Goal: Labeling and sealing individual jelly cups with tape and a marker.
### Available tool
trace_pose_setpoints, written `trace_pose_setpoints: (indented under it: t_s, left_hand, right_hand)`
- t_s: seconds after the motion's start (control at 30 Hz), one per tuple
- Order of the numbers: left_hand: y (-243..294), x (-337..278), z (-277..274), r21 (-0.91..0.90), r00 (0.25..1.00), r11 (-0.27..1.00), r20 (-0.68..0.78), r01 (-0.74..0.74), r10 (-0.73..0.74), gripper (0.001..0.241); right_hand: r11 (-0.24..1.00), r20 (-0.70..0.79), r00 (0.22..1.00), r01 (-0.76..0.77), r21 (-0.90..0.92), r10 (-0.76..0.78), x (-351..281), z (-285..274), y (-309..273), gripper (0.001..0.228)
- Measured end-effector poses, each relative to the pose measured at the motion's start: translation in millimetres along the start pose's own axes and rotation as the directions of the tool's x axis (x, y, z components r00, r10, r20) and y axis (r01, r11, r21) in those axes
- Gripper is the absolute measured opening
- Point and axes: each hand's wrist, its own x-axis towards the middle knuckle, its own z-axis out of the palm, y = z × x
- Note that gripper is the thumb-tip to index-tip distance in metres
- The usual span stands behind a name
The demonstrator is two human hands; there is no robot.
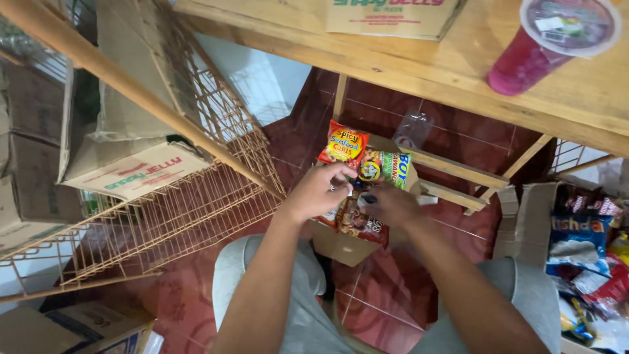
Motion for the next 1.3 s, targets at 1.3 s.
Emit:
trace_pose_setpoints:
  t_s: [1.3]
  left_hand:
    - [85,48,132,-0.397,0.962,0.912,-0.273,-0.100,-0.013,0.038]
  right_hand:
    - [0.242,-0.317,0.832,0.227,0.943,0.455,-135,-86,14,0.011]
